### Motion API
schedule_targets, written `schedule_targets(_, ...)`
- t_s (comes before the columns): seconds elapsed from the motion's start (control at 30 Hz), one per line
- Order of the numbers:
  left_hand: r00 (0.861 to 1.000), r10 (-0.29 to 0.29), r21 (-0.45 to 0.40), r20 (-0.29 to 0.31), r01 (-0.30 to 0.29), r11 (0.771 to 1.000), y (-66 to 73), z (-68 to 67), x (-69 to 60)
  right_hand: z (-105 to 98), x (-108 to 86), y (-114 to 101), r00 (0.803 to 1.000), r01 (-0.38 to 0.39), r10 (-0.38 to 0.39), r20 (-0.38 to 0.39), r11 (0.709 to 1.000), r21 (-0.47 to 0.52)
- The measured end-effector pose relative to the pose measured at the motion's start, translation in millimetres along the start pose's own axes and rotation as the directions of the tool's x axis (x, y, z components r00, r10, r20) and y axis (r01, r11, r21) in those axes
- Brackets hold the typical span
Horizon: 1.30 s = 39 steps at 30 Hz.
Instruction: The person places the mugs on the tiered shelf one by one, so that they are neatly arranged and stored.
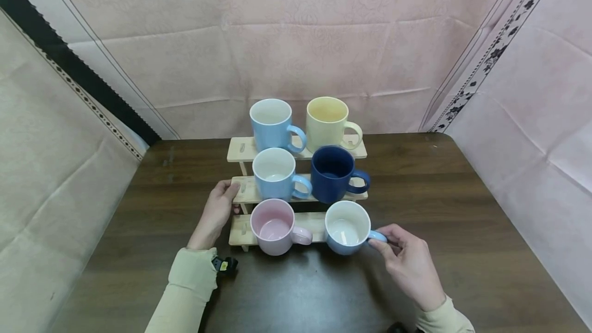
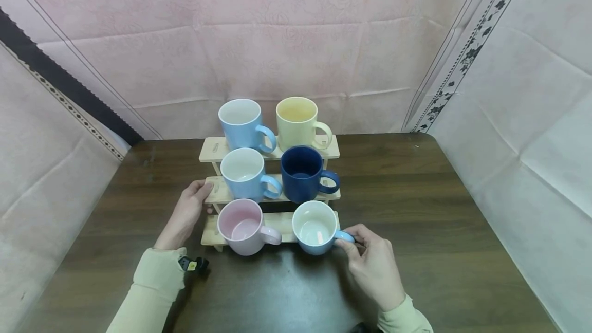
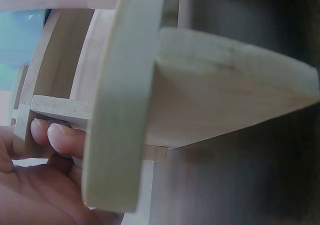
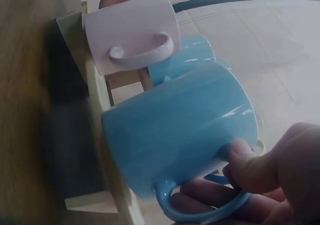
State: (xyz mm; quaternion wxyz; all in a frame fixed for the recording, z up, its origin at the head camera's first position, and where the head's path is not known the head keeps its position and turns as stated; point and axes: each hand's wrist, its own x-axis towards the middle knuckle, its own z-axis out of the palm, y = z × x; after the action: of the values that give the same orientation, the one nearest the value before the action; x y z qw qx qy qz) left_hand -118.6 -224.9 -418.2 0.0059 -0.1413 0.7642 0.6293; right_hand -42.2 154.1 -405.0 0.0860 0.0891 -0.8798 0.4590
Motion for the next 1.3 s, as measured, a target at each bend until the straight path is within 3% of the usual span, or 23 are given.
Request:
schedule_targets(0.43, 1.000, 0.009, -0.017, 0.001, -0.009, 1.000, -0.6, -0.4, -1.2, 18.2, 6.2, -1.8, 0.998, 0.035, -0.034, -0.046, 0.999, 0.029)
schedule_targets(0.9, 1.000, -0.004, -0.006, -0.008, 0.004, 1.000, -1.8, -2.8, -2.4, 28.0, 2.4, -8.5, 0.998, -0.062, 0.063, -0.002, 0.986, 0.153)
schedule_targets(1.1, 1.000, -0.010, 0.009, -0.007, 0.010, 1.000, -3.4, -4.1, -2.4, 32.1, 0.7, -8.9, 1.000, -0.021, 0.024, -0.020, 0.993, 0.119)
schedule_targets(1.3, 1.000, -0.025, 0.011, 0.001, 0.025, 1.000, -5.0, -5.9, -1.4, 28.8, -1.3, -12.4, 0.999, -0.017, 0.012, 0.047, 0.995, 0.102)
